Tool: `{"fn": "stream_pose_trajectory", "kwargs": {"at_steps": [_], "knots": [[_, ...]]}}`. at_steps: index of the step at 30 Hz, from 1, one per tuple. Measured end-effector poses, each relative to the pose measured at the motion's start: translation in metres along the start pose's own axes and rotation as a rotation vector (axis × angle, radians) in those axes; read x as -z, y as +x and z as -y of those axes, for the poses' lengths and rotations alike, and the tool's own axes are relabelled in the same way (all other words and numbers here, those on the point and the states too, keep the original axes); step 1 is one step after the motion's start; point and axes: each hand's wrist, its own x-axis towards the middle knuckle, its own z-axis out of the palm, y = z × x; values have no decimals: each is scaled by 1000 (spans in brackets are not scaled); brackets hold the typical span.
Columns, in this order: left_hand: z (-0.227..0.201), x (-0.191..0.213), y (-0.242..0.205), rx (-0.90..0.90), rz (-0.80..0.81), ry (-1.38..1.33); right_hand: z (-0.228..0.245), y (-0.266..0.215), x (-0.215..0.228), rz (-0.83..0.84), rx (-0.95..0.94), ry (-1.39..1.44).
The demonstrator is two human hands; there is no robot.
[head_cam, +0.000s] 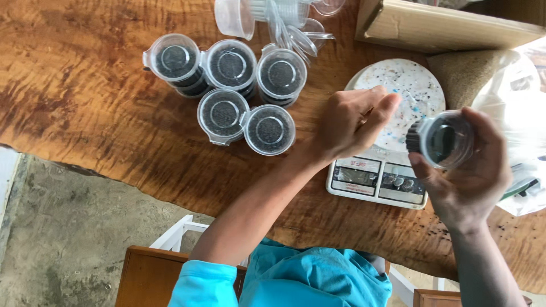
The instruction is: The person scoops dark seeds from a plastic bag onto a digital scale using a green spoon, subsequently transferring the measured seeds into a small plastic cup.
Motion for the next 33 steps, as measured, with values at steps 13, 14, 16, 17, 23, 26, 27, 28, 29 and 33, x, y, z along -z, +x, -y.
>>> {"fn": "stream_pose_trajectory", "kwargs": {"at_steps": [13,14,16,17,23,26,27,28,29,33], "knots": [[41,7,-9,-173,-93,308,113,82,-84,363,298,-32],[36,9,-7,-172,-94,310,117,85,-98,364,298,-30],[28,12,-5,-178,-118,267,125,92,-128,433,431,-113],[26,13,-5,-176,-118,271,126,93,-142,434,431,-108],[30,6,-9,-114,-148,268,123,95,-212,559,672,-570],[33,4,-11,-117,-153,264,120,94,-235,568,721,-638],[34,4,-11,-130,-150,268,118,92,-241,594,722,-689],[35,4,-10,-143,-148,272,117,91,-247,618,725,-742],[35,3,-10,-143,-148,271,118,89,-249,619,724,-743],[33,6,-10,-162,-146,257,119,79,-260,575,760,-874]]}}
